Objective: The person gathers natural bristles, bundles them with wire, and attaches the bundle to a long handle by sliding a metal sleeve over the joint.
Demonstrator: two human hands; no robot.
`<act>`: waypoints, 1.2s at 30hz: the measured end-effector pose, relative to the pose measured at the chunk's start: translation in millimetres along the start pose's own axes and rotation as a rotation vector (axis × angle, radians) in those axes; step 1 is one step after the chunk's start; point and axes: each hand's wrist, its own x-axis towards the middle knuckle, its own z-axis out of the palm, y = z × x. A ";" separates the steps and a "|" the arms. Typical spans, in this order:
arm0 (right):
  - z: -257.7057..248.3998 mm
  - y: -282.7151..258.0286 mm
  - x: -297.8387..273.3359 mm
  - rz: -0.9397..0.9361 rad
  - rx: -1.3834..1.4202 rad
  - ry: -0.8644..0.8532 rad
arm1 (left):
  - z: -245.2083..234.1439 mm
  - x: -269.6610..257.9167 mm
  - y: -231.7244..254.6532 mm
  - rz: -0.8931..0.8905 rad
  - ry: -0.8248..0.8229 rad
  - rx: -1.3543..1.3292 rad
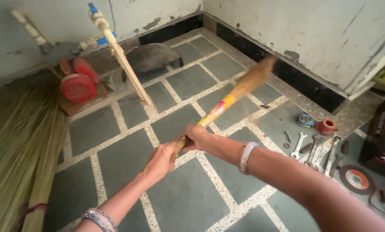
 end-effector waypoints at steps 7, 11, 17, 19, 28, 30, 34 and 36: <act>15.7 30.7 60.4 0.085 0.005 -0.155 | 48.8 -8.1 -50.6 -0.349 -0.068 0.229; -7.1 70.2 63.0 0.051 0.010 -0.091 | 76.0 -17.9 -63.4 -0.391 -0.184 0.271; -33.5 117.5 4.4 0.032 0.086 0.104 | 92.8 -57.2 -21.8 -0.328 -0.281 -0.020; -42.2 125.6 -13.7 0.026 0.096 0.166 | 91.4 -61.6 -8.4 -0.238 -0.267 -0.030; -21.2 108.0 -63.6 -0.098 0.066 0.213 | 60.3 -70.8 5.7 -0.035 -0.132 -0.068; -24.9 96.9 -49.9 -0.111 0.078 0.137 | 55.6 -58.6 10.1 -0.050 -0.125 -0.033; -51.8 75.6 7.5 -0.148 0.157 -0.049 | 56.1 -15.6 14.5 -0.136 -0.194 0.091; -74.7 64.3 27.9 -0.040 0.258 -0.111 | 64.5 4.7 14.0 -0.142 -0.213 0.129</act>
